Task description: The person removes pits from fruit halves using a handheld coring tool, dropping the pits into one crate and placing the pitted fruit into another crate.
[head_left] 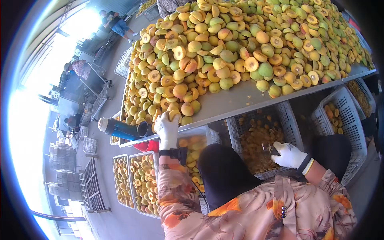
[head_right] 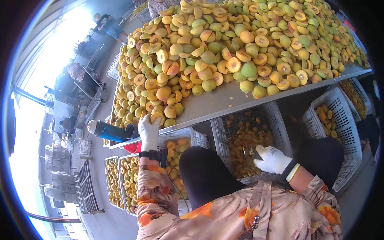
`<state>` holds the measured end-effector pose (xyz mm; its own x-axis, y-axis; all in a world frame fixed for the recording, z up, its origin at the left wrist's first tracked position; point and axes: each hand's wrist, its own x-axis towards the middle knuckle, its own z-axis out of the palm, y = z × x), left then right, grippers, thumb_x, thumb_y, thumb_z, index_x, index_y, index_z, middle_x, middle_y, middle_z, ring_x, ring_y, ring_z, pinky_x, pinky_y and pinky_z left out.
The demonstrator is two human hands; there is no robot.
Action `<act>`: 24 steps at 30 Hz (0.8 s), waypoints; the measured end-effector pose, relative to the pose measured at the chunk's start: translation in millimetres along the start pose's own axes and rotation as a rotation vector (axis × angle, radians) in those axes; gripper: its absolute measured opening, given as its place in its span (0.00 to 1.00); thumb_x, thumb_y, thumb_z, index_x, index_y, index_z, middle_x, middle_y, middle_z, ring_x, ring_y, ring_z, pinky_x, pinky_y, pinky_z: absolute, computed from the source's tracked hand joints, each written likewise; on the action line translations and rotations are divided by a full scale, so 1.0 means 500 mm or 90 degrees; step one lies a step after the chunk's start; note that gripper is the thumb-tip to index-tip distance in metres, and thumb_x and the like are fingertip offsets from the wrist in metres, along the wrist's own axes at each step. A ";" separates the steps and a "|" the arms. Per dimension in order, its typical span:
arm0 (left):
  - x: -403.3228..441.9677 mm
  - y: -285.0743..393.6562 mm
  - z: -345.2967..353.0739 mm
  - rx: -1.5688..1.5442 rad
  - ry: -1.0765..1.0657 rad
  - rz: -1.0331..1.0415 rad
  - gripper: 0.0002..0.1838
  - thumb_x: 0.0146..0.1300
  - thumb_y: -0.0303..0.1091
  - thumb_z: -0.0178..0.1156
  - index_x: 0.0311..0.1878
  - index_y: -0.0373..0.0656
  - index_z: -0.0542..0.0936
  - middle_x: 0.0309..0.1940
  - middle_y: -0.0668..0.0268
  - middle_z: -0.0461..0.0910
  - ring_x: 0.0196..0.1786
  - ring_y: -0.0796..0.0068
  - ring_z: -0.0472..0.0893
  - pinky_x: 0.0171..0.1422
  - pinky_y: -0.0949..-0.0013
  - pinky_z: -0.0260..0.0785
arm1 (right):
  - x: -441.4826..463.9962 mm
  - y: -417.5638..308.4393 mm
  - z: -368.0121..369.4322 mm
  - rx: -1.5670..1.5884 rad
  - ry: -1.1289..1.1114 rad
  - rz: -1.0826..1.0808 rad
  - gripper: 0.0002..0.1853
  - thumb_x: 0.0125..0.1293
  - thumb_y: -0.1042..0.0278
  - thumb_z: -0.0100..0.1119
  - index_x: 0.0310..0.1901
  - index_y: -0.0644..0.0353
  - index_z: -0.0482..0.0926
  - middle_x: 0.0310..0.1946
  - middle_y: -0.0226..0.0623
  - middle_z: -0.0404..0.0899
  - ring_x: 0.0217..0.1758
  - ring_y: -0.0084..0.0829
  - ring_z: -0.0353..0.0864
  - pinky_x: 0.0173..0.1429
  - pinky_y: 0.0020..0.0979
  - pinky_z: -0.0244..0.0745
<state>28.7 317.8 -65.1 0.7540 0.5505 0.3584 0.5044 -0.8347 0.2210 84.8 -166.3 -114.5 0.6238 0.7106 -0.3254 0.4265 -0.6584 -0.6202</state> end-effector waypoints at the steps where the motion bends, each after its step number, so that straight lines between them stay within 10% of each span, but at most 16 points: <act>1: -0.009 0.017 -0.003 -0.232 0.007 -0.036 0.21 0.60 0.48 0.71 0.48 0.40 0.86 0.43 0.54 0.84 0.48 0.54 0.84 0.54 0.58 0.75 | -0.002 -0.014 -0.010 0.046 0.062 -0.051 0.18 0.65 0.57 0.63 0.43 0.66 0.73 0.33 0.60 0.83 0.42 0.62 0.84 0.46 0.54 0.78; 7: -0.168 0.271 -0.097 -1.194 -0.321 -0.269 0.25 0.69 0.38 0.60 0.64 0.34 0.73 0.47 0.47 0.83 0.41 0.57 0.87 0.48 0.55 0.83 | -0.023 -0.183 -0.077 0.192 0.155 -0.241 0.14 0.67 0.66 0.64 0.46 0.65 0.73 0.27 0.55 0.82 0.34 0.58 0.84 0.36 0.48 0.75; 14: -0.320 0.471 -0.151 -1.011 -0.223 -0.030 0.34 0.82 0.59 0.41 0.63 0.32 0.73 0.47 0.53 0.83 0.48 0.67 0.83 0.58 0.62 0.77 | -0.081 -0.214 -0.068 0.131 0.348 -0.352 0.10 0.70 0.67 0.60 0.44 0.62 0.71 0.24 0.52 0.79 0.28 0.57 0.81 0.30 0.52 0.72; 24: -0.408 0.570 -0.204 -0.962 -0.121 -0.025 0.29 0.83 0.54 0.45 0.59 0.32 0.79 0.47 0.58 0.83 0.49 0.71 0.82 0.57 0.68 0.75 | -0.160 -0.188 -0.052 0.082 0.448 -0.337 0.13 0.70 0.64 0.57 0.44 0.66 0.70 0.22 0.51 0.79 0.25 0.55 0.82 0.27 0.52 0.73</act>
<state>-24.0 -34.0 17.2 0.8515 0.4674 0.2376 -0.2757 0.0135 0.9612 11.7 -168.0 -11.6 0.6415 0.5694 0.5140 0.7225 -0.2235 -0.6542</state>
